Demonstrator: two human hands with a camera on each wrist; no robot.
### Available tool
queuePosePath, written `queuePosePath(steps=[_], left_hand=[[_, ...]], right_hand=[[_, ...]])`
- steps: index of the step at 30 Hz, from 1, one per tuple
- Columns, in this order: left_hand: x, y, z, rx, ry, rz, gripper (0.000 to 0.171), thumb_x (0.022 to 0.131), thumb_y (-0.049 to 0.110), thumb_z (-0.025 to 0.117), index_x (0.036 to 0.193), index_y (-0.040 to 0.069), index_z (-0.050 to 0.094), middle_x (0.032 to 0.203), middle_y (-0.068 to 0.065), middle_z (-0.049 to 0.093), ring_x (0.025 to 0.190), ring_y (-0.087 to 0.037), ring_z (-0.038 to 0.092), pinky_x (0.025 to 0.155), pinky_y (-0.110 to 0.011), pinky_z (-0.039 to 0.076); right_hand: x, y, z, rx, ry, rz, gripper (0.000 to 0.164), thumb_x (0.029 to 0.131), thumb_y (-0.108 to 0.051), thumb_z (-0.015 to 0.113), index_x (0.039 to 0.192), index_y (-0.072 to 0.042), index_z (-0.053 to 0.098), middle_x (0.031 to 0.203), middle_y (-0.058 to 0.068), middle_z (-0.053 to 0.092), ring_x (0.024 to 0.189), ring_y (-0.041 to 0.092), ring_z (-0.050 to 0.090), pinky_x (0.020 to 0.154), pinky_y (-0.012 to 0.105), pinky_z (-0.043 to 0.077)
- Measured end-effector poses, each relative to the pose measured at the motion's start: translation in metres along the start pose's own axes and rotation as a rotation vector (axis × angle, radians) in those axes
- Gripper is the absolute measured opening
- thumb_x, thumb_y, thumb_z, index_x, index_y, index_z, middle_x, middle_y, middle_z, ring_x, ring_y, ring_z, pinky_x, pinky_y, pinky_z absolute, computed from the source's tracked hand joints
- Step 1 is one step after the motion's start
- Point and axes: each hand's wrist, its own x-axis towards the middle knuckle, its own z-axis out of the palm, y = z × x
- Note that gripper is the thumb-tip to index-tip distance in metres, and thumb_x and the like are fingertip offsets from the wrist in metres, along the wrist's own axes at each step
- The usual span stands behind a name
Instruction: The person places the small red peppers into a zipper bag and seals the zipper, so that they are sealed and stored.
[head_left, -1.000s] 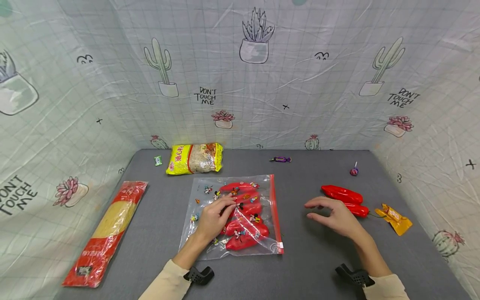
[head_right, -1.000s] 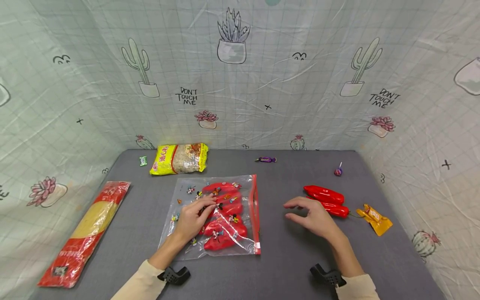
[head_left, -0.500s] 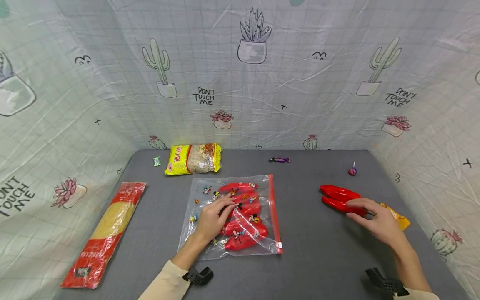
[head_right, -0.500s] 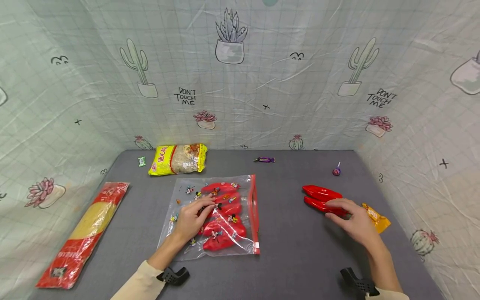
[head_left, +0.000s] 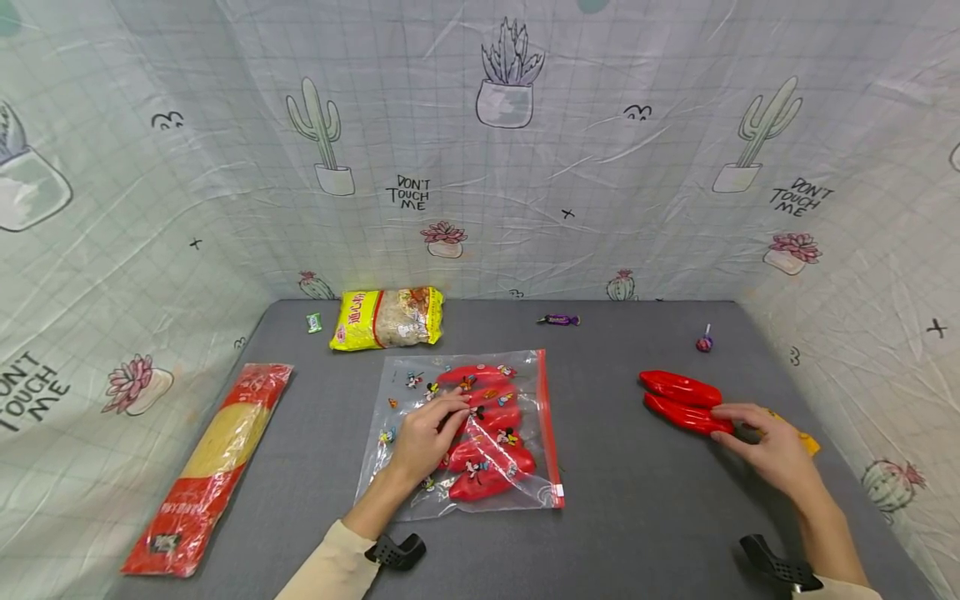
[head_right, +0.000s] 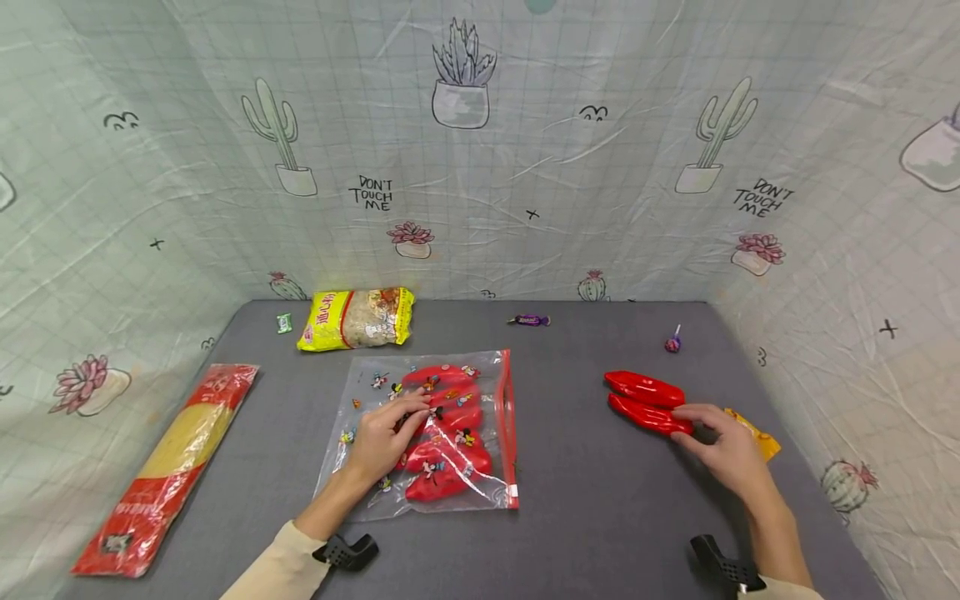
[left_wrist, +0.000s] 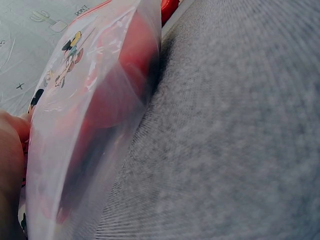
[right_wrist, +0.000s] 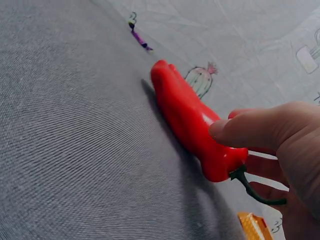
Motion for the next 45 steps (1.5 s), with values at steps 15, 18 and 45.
queuePosePath(steps=[15, 18, 45], left_hand=[[-0.001, -0.004, 0.002, 0.008, 0.002, 0.002, 0.011, 0.083, 0.01, 0.071, 0.093, 0.006, 0.072, 0.101, -0.01, 0.072, 0.106, -0.027, 0.066, 0.092, -0.045, 0.054], [-0.001, -0.003, 0.002, 0.006, -0.004, -0.003, 0.011, 0.083, 0.011, 0.07, 0.093, 0.006, 0.072, 0.102, -0.009, 0.072, 0.107, -0.026, 0.066, 0.092, -0.044, 0.054], [-0.001, -0.001, 0.0, 0.018, -0.016, -0.018, 0.011, 0.086, 0.014, 0.068, 0.095, 0.009, 0.071, 0.104, -0.009, 0.072, 0.108, -0.025, 0.065, 0.094, -0.043, 0.053]], right_hand=[[0.006, -0.003, 0.006, -0.099, -0.156, 0.174, 0.05, 0.079, -0.037, 0.074, 0.118, -0.009, 0.061, 0.117, 0.023, 0.061, 0.094, 0.034, 0.061, 0.066, 0.016, 0.047], [0.007, -0.007, 0.009, -0.092, -0.158, 0.159, 0.048, 0.079, -0.036, 0.075, 0.117, -0.01, 0.062, 0.117, 0.022, 0.062, 0.092, 0.03, 0.062, 0.067, 0.019, 0.05], [0.039, -0.098, 0.075, 0.166, -0.263, -0.256, 0.036, 0.081, -0.029, 0.074, 0.114, -0.025, 0.063, 0.112, -0.006, 0.065, 0.093, 0.005, 0.06, 0.076, 0.028, 0.058]])
